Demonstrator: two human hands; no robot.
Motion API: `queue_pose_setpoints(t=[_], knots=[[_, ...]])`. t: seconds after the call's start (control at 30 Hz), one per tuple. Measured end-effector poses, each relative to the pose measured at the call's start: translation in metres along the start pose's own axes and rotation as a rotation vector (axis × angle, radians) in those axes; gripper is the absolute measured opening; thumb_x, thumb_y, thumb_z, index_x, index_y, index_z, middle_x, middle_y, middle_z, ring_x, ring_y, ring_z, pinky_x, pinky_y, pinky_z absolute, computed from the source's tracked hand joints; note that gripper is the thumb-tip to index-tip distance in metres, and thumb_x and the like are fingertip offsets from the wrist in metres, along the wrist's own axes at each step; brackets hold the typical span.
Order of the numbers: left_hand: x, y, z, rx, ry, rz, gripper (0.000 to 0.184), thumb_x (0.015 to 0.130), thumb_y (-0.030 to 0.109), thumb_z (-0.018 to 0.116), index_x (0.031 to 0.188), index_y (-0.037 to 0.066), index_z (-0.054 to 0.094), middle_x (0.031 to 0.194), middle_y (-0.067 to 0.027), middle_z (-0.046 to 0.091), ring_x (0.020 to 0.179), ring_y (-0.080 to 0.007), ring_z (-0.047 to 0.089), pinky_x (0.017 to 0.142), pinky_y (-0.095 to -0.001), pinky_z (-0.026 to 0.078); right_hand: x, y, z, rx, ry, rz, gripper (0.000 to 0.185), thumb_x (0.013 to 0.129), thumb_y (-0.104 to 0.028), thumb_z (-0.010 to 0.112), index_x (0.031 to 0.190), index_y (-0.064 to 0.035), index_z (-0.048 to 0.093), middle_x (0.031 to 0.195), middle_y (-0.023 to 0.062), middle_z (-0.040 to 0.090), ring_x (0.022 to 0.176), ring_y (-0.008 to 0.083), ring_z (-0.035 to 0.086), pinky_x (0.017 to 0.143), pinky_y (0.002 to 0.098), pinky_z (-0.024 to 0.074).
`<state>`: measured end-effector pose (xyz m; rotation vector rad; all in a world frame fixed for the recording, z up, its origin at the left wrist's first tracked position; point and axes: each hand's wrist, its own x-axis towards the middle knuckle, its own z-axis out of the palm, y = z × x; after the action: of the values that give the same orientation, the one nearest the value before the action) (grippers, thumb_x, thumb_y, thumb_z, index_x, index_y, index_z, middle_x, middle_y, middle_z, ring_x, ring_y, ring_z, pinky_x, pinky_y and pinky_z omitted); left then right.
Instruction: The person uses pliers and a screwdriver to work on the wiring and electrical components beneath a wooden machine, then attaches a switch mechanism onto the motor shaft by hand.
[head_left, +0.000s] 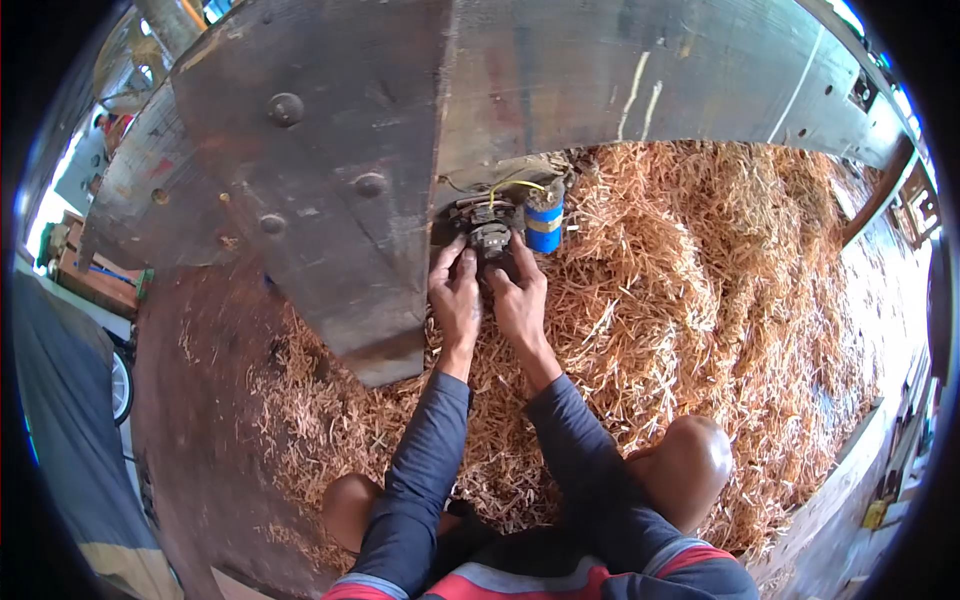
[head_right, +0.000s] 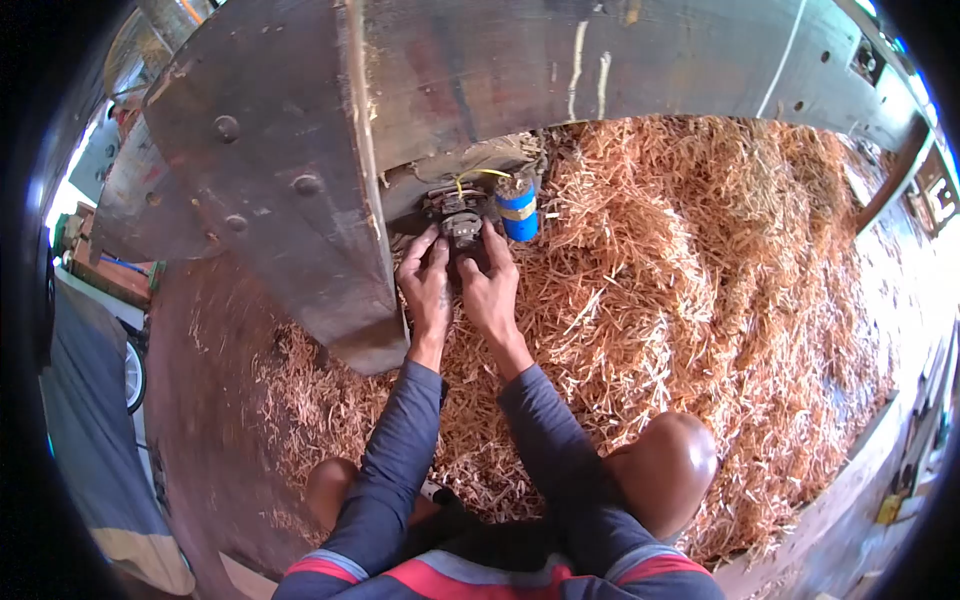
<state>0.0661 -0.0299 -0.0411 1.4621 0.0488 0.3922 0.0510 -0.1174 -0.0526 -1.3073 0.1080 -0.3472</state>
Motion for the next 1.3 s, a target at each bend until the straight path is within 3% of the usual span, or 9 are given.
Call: queue_pose_setpoints(t=[0.03,0.13,0.37,0.57,0.6,0.77,0.9,1.1,1.3], knots=[[-0.002,-0.003,-0.001,-0.071,-0.028,-0.032,0.037,0.102,0.006,0.058,0.136,-0.007,0.06,0.132,-0.0151,0.065,0.12,-0.0203,0.061,0.106,-0.0332,0.046,-0.002,-0.002,0.001,0.084,-0.006,0.061,0.065,0.086,0.003,0.06,0.149,0.0064,0.044,0.144,0.0235,0.055,0.128,0.0275,0.058,0.108,0.035,0.046],[-0.004,-0.011,0.002,-0.173,-0.002,0.031,0.049,0.098,0.004,0.064,0.144,-0.006,0.051,0.135,-0.0144,0.062,0.116,-0.0199,0.061,0.104,-0.0336,0.047,-0.003,0.001,-0.001,0.045,-0.004,0.012,0.066,0.087,0.004,0.059,0.15,0.0049,0.042,0.14,0.023,0.059,0.123,0.0262,0.062,0.104,0.0351,0.0491],[0.003,-0.015,-0.008,-0.131,-0.103,-0.11,0.041,0.1,0.012,0.064,0.136,-0.005,0.056,0.126,-0.0111,0.065,0.108,-0.0183,0.064,0.093,-0.0324,0.052,-0.003,-0.007,-0.004,-0.077,0.007,-0.05,0.063,0.087,0.005,0.059,0.147,0.0049,0.045,0.125,0.0202,0.066,0.111,0.0262,0.067,0.096,0.0354,0.0537],[0.002,-0.001,-0.015,-0.291,-0.14,-0.243,0.03,0.102,0.018,0.064,0.122,-0.004,0.067,0.116,-0.0067,0.069,0.103,-0.0148,0.061,0.095,-0.0307,0.048,-0.004,-0.006,-0.004,-0.13,0.02,-0.087,0.062,0.084,0.004,0.058,0.145,0.0061,0.048,0.141,0.0213,0.054,0.123,0.0294,0.061,0.106,0.0367,0.0484],[0.003,-0.002,-0.013,-0.269,-0.124,-0.196,0.027,0.103,0.018,0.061,0.119,-0.004,0.064,0.111,-0.0086,0.068,0.097,-0.0183,0.067,0.089,-0.032,0.056,-0.002,-0.003,-0.004,-0.124,0.029,-0.128,0.062,0.084,0.005,0.058,0.145,0.0061,0.049,0.142,0.0213,0.053,0.126,0.0295,0.059,0.106,0.0362,0.0476],[-0.005,-0.005,-0.008,-0.122,-0.054,-0.141,0.028,0.103,0.013,0.06,0.123,-0.005,0.066,0.107,-0.0061,0.071,0.095,-0.0137,0.066,0.087,-0.0276,0.054,-0.002,-0.01,-0.001,-0.128,0.032,-0.17,0.062,0.083,0.006,0.058,0.144,0.003,0.052,0.143,0.0219,0.052,0.131,0.0333,0.055,0.109,0.0374,0.0449],[-0.008,-0.013,-0.012,-0.224,-0.142,-0.225,0.03,0.102,0.012,0.06,0.126,-0.006,0.065,0.112,-0.0067,0.07,0.1,-0.0131,0.064,0.091,-0.0254,0.051,-0.004,-0.022,-0.004,-0.364,0.016,-0.297,0.062,0.083,0.006,0.058,0.144,0.0024,0.053,0.141,0.0224,0.055,0.13,0.0335,0.056,0.109,0.0381,0.0452],[-0.011,0.02,-0.002,-0.099,-0.02,-0.107,0.043,0.099,0.013,0.063,0.137,-0.006,0.057,0.129,-0.0121,0.064,0.113,-0.0194,0.06,0.1,-0.0325,0.048,0.0,-0.004,-0.003,-0.037,0.099,-0.132,0.056,0.084,0.009,0.056,0.14,0.0055,0.053,0.133,0.0241,0.062,0.123,0.0326,0.062,0.105,0.0379,0.0483],[-0.011,0.015,0.0,-0.136,-0.009,-0.078,0.043,0.098,0.009,0.066,0.137,-0.008,0.057,0.132,-0.0132,0.062,0.118,-0.0197,0.059,0.106,-0.0324,0.045,-0.009,-0.008,0.002,-0.153,0.11,-0.128,0.053,0.086,0.003,0.062,0.138,0.007,0.054,0.124,0.0257,0.066,0.11,0.0313,0.068,0.095,0.0381,0.0544]])
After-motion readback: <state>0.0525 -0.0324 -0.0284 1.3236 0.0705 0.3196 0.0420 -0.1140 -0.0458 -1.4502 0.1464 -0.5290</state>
